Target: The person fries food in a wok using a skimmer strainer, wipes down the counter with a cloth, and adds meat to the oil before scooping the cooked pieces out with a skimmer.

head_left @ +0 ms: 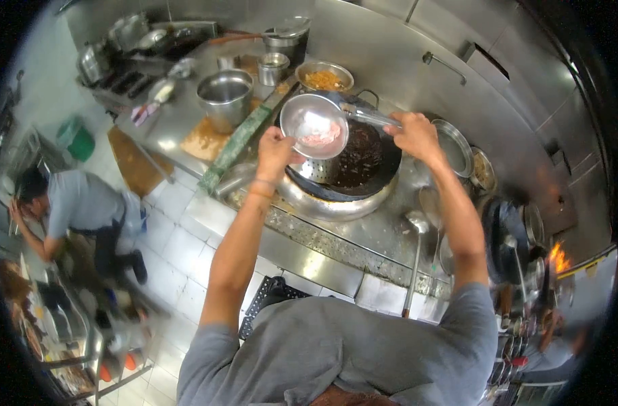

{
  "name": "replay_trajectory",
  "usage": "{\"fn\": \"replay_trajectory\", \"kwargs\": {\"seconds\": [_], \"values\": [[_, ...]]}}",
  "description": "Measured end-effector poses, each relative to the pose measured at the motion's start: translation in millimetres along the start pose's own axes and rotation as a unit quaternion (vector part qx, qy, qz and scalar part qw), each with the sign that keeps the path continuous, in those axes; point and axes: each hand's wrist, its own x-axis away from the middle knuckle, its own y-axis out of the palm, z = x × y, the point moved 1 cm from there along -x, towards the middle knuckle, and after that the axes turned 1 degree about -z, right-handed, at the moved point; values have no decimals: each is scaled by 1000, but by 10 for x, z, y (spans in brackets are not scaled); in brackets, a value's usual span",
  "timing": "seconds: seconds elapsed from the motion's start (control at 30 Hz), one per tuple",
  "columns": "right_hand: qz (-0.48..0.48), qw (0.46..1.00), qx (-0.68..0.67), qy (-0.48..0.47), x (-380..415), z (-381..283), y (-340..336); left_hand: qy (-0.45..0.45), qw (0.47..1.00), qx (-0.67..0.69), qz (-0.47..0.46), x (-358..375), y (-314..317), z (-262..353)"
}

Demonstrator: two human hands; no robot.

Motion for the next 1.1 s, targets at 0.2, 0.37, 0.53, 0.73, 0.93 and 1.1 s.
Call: {"fn": "replay_trajectory", "kwargs": {"seconds": [0.2,0.37,0.53,0.73,0.93,1.1], "values": [[31,987,72,-137,187,-269,-273,14,995,-84,-56,130,22,179],[-13,973,133,-191,143,-375,-51,47,991,-86,-87,255,233,320],[74,991,49,-99,201,-245,-266,48,987,-137,-64,79,69,152],[140,990,5,-1,204,100,-377,52,989,-130,44,-119,-95,-30],[139,986,13,86,273,370,-184,63,987,-139,55,-159,-251,49],[61,989,59,120,396,550,75,87,985,-148,33,-98,-391,207]]}}
